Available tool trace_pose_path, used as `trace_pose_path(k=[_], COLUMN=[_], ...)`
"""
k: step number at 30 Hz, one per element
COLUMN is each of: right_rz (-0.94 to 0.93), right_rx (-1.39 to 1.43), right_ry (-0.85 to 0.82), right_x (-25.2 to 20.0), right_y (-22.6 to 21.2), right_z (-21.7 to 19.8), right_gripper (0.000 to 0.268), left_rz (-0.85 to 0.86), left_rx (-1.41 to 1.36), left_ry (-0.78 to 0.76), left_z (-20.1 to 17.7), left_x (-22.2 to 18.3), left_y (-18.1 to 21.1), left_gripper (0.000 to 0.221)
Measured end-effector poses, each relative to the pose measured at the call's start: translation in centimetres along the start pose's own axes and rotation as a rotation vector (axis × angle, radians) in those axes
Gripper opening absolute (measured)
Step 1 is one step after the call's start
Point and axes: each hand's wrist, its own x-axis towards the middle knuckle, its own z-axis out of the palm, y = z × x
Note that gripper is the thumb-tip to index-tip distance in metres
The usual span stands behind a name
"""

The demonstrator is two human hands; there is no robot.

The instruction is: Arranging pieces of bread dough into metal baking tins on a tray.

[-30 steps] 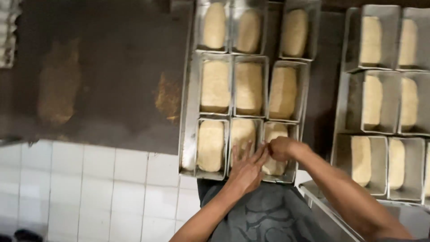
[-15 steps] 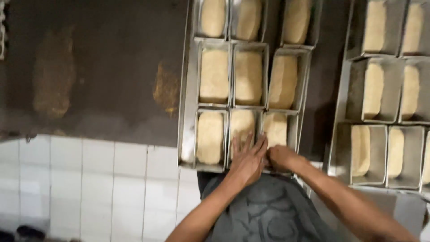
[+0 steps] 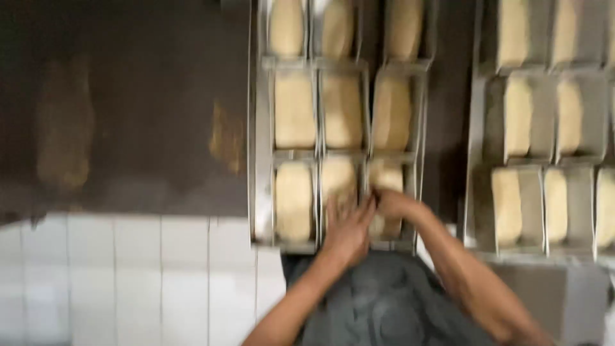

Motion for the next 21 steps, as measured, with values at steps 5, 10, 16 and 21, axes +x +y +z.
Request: trace_pose_path(k=[5, 10, 16, 21], right_rz=[0.039, -0.021, -0.017, -0.032], right_rx=[-0.303, -0.202, -0.522, -0.607], right_ry=[0.138, 0.047, 0.079, -0.314], right_x=[-1.7, -0.5, 0.0, -4.7], right_y=[-8.1, -6.8, -3.6, -9.5], right_z=[-5.0, -7.9, -6.9, -4.2], right_gripper=[0.032, 0.03, 0.029, 0.032], left_rz=[-0.055, -0.021, -0.04, -0.049], left_rx=[-0.115, -0.058, -0.046, -0.162], left_ry=[-0.078, -0.003, -0.022, -0.053], left_z=[0.6, 0.4, 0.6, 0.1], left_x=[-1.5, -0.6, 0.3, -1.5], left_y=[0.2, 0.2, -0.2, 1.3], left_gripper=[0.082, 0.09, 0.083, 0.085])
